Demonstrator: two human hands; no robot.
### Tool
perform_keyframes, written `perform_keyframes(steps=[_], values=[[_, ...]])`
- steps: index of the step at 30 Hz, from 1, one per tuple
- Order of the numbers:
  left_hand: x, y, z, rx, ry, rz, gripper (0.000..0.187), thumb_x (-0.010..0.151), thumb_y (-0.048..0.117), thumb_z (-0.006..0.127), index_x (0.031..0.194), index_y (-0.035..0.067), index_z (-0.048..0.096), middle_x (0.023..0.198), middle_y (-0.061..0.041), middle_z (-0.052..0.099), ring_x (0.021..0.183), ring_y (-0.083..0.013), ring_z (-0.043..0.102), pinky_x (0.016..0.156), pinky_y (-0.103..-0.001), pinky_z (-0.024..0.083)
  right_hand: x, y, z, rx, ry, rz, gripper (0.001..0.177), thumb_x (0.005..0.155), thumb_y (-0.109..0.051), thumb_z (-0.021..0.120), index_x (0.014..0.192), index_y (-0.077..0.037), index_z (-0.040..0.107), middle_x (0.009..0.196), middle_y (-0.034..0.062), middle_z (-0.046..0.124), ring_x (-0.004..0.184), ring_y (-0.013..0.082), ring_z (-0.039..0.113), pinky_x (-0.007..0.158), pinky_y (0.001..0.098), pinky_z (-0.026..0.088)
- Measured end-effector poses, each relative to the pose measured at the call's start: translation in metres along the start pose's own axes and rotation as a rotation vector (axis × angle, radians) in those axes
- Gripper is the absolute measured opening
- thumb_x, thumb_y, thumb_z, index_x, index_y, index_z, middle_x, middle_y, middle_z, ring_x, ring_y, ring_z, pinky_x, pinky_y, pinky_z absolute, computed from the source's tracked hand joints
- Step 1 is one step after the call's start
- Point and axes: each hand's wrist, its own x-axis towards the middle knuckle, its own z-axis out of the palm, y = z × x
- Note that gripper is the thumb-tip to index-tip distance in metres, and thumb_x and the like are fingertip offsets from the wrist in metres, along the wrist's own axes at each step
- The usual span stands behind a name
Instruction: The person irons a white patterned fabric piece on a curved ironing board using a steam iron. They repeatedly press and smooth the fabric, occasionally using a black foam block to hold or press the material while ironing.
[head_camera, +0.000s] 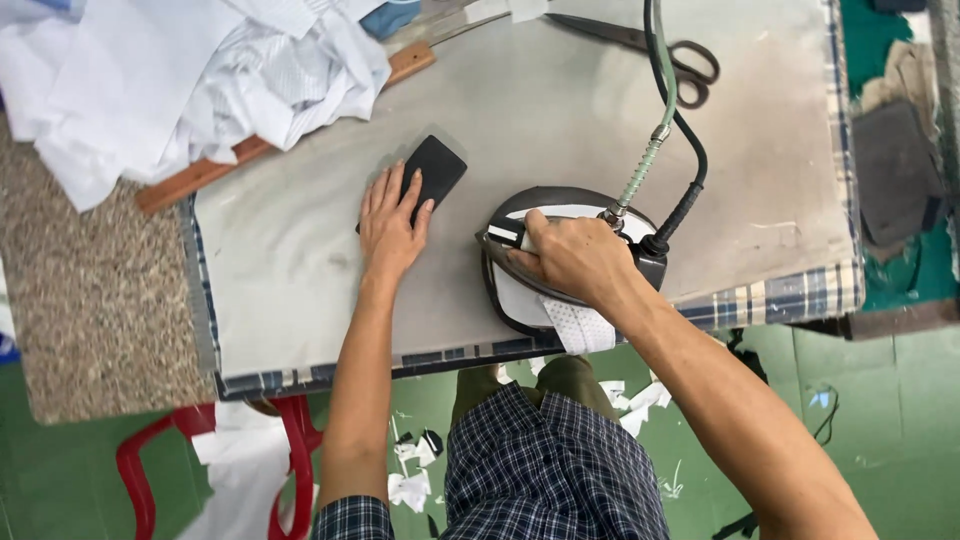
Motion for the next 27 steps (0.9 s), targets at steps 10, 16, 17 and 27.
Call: perform_keyframes(steps=[10, 16, 17, 27], values=[[0.029, -0.016, 0.003, -0.031, -0.023, 0.086, 0.049, 0.109, 0.045, 0.051, 0.149, 0.018, 0.056, 0.154, -0.012, 0.049, 0.141, -0.0308, 0.045, 0.116, -0.049, 0.032, 0.003, -0.01, -0.004, 0.005, -0.012, 0.113, 0.037, 0.098, -0.043, 0.061, 0.102, -0.006, 0.057, 0.072, 0.0207, 0.072, 0.07, 0.0383, 0.076, 0.066, 0.0471, 0.061], [0.029, -0.016, 0.004, -0.034, 0.014, 0.088, 0.05, 0.108, 0.046, 0.053, 0.148, 0.017, 0.058, 0.153, -0.013, 0.05, 0.14, -0.0321, 0.047, 0.115, -0.049, 0.035, 0.004, -0.011, -0.002, 0.027, -0.033, 0.134, 0.04, 0.098, -0.044, 0.06, 0.106, -0.006, 0.056, 0.074, 0.0228, 0.072, 0.073, 0.041, 0.076, 0.068, 0.0506, 0.061], [0.027, -0.016, 0.004, -0.04, 0.014, 0.077, 0.052, 0.107, 0.048, 0.053, 0.149, 0.017, 0.057, 0.154, -0.014, 0.048, 0.14, -0.0333, 0.046, 0.115, -0.05, 0.034, 0.004, -0.011, -0.003, 0.021, -0.033, 0.136, 0.04, 0.098, -0.045, 0.06, 0.106, -0.006, 0.056, 0.074, 0.0226, 0.073, 0.073, 0.0407, 0.076, 0.068, 0.0502, 0.061], [-0.05, 0.003, -0.016, 0.054, 0.139, -0.128, 0.063, 0.101, 0.046, 0.065, 0.153, 0.013, 0.051, 0.156, -0.021, 0.044, 0.14, -0.0377, 0.045, 0.113, -0.053, 0.036, -0.001, -0.01, -0.004, 0.011, -0.003, 0.102, 0.041, 0.101, -0.046, 0.057, 0.102, -0.005, 0.058, 0.075, 0.024, 0.073, 0.074, 0.0415, 0.076, 0.068, 0.0488, 0.061]])
